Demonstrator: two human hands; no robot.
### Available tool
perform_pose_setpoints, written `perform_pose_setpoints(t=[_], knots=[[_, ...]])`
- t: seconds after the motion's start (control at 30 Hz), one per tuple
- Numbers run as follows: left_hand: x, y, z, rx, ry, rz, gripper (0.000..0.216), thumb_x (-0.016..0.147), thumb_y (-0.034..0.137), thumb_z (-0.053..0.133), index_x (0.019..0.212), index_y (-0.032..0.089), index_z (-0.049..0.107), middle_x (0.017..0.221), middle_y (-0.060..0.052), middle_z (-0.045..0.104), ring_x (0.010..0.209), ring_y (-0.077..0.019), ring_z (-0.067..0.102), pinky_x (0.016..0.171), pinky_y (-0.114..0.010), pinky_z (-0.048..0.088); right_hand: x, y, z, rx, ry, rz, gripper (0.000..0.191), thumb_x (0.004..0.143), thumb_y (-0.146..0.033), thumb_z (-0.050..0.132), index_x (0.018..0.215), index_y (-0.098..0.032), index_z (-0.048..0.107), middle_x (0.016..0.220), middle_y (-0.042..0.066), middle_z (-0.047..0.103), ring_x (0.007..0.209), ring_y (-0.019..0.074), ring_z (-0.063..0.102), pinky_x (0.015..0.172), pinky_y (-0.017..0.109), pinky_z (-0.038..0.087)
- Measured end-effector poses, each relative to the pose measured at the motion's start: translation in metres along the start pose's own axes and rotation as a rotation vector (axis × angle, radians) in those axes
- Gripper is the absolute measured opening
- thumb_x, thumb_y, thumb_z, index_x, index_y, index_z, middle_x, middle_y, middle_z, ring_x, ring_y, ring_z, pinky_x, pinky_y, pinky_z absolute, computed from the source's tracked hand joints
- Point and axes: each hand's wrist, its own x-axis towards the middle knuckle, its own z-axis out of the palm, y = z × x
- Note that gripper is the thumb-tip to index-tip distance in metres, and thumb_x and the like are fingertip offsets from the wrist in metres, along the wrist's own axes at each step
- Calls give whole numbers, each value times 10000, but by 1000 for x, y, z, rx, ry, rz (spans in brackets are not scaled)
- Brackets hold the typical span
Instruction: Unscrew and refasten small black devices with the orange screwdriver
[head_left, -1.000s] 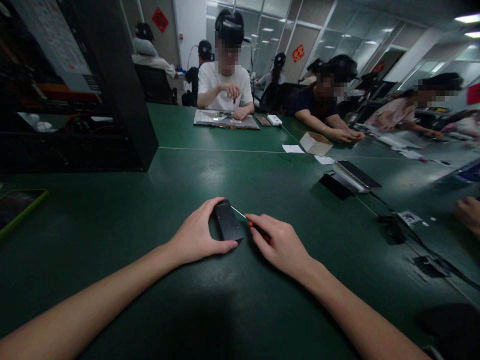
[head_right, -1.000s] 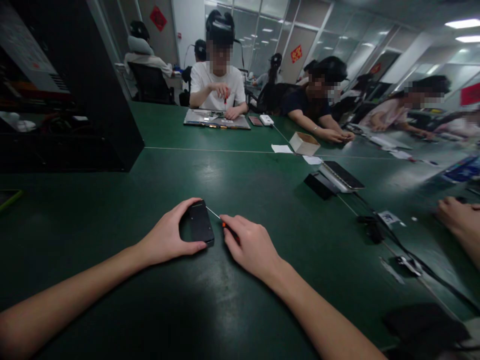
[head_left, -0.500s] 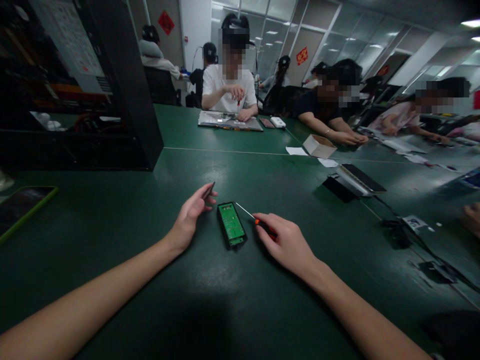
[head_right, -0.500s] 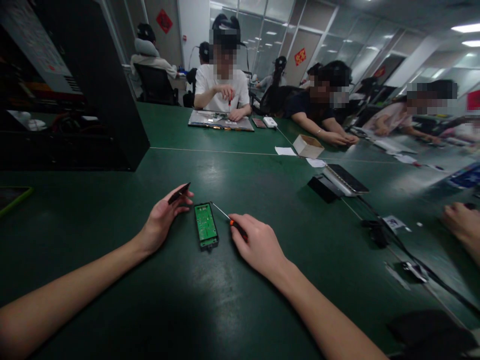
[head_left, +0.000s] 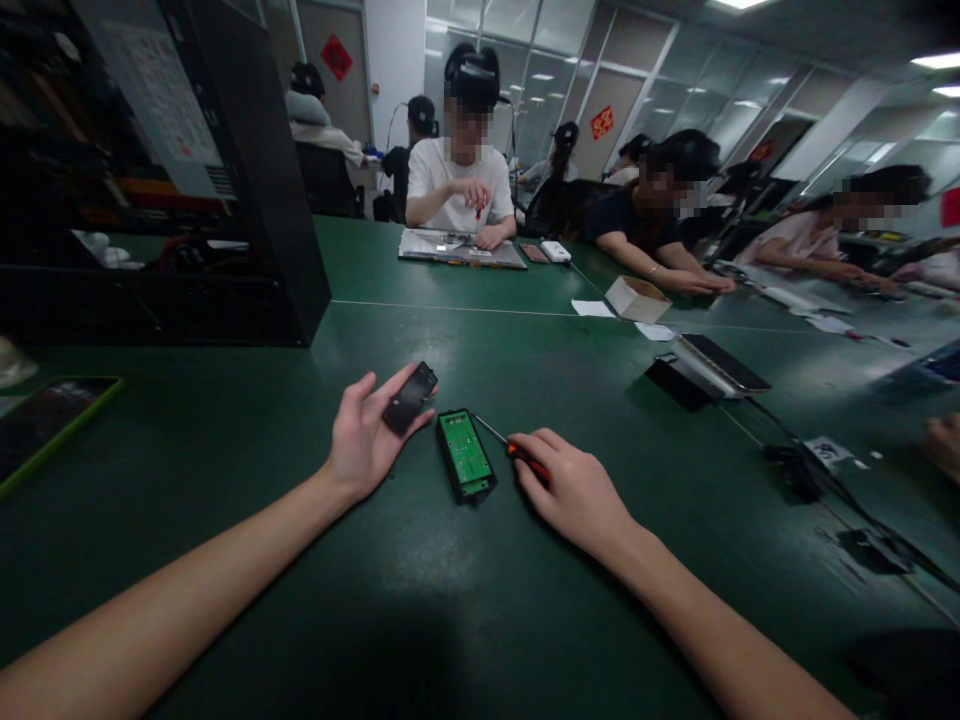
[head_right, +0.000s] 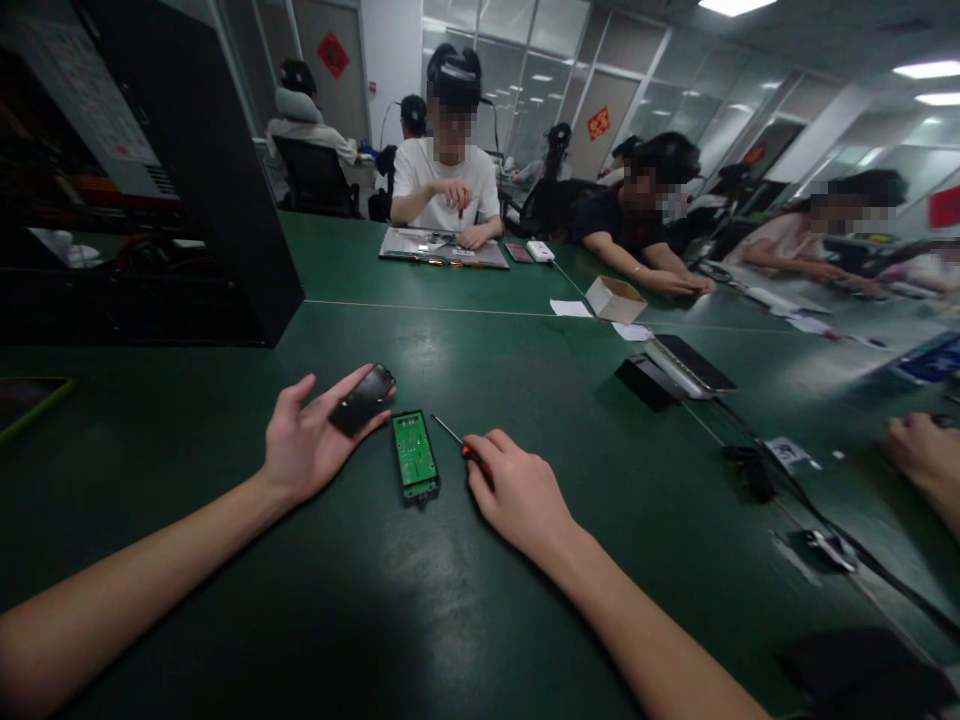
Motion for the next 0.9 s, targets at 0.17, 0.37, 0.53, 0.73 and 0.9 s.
perform_pose_setpoints(t=[0.17, 0.37, 0.53, 0.73, 0.9], knots=[[5, -14, -2, 126, 78, 20, 641, 885, 390, 592, 1450, 102, 494, 1525, -195, 510, 1342, -333, 567, 1134, -505, 452, -1, 1, -2, -84, -22, 1, 319, 1020, -280, 452, 1269, -189, 631, 1136, 87, 680, 901, 195, 702, 760, 308, 555], [4, -28, -4, 476, 6, 175, 486, 831, 179, 540, 1308, 140, 617, 1339, -140, 667, 1269, -272, 625, 1149, -503, 426, -4, -6, -6, -218, -50, 0, 328, 1032, -319, 441, 1277, -197, 621, 1094, 78, 684, 849, 218, 707, 667, 318, 543], [-1, -17, -8, 909, -43, 377, 308, 858, 137, 512, 1089, 203, 704, 1190, -77, 715, 1172, -256, 649, 1095, -462, 466, -5, -9, -5, -150, -6, -61, 298, 1034, -317, 450, 1233, -190, 632, 1124, 95, 672, 942, 223, 679, 755, 337, 561], [5, -10, -20, 1067, -94, 379, 256, 895, 160, 497, 1019, 193, 719, 1053, -76, 747, 982, -255, 695, 913, -418, 537, -6, -10, 0, 39, 179, -219, 334, 1030, -332, 482, 1279, -135, 588, 1215, 160, 635, 1109, 257, 609, 964, 437, 541], [13, -13, -29, 1062, -82, 345, 301, 899, 159, 451, 1015, 180, 727, 985, -64, 767, 897, -223, 709, 867, -363, 552, 0, -31, 5, 56, 127, -242, 603, 935, -463, 637, 1414, -135, 475, 1429, 204, 507, 1292, 334, 511, 1074, 535, 482]])
